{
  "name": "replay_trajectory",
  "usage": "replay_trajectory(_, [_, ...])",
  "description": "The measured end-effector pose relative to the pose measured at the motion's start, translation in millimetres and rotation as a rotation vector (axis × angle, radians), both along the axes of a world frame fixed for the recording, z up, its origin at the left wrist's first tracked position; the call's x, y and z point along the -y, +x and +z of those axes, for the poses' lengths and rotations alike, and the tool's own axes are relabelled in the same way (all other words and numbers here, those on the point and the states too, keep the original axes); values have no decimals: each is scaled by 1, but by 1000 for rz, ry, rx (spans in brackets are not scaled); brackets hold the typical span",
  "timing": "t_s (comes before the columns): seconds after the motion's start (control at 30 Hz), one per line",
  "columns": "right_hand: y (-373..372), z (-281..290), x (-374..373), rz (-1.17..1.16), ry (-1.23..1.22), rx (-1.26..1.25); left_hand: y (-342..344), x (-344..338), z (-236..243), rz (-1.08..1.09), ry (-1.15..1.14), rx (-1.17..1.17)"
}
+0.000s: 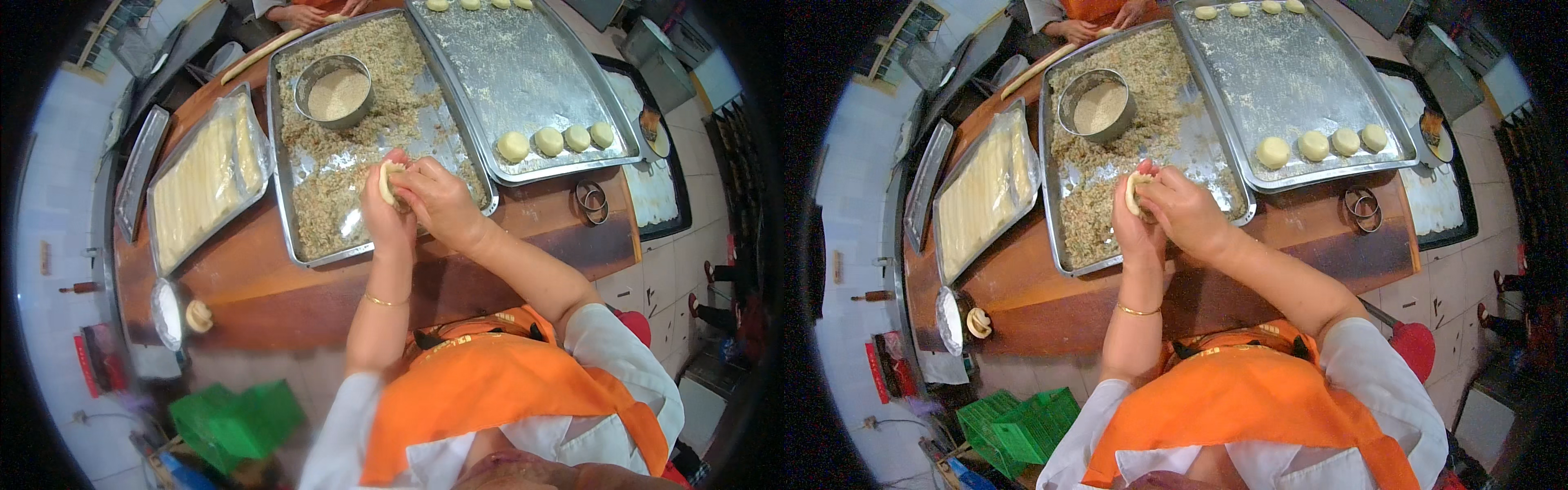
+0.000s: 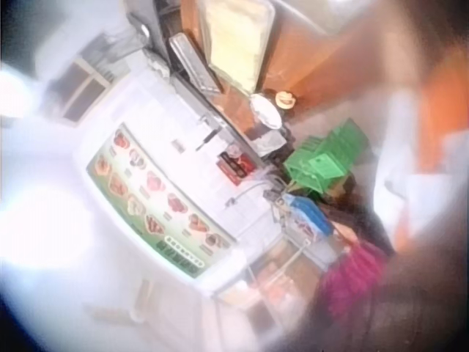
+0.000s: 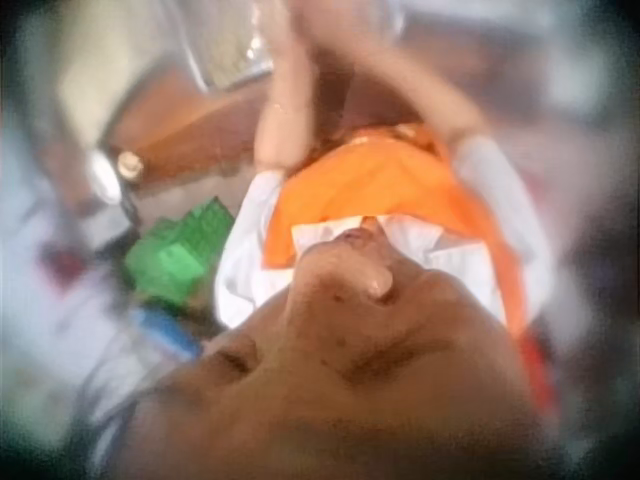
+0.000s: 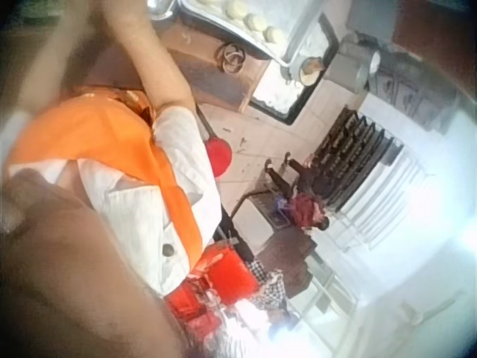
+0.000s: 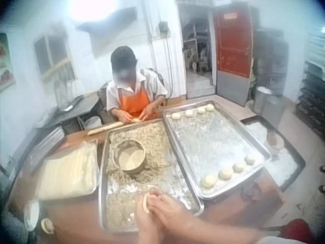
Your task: The person prepares pastries by flattening dough by hand, placing a filling inside, and rolling the dough closed. They also roll out a long strip of dough on the table.
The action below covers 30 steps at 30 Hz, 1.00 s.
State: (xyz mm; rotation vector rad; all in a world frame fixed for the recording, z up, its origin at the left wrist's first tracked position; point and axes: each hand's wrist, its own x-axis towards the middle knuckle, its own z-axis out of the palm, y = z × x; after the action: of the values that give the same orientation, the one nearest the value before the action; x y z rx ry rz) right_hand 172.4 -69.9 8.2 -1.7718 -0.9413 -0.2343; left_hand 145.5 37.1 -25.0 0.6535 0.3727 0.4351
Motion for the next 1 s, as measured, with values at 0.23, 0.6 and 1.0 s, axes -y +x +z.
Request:
replay_trajectory(0.23, [18,-10,5,41,40,-180,-5,10,12,-7,-403,-14])
replay_trajectory(0.6, [21,-55,-3,301,93,-557,-5,12,2,-41,-557,-131])
replay_trajectory(1.0, [10,-30,-2,218,-63,-130,-14,7,-13,22,-447,-96])
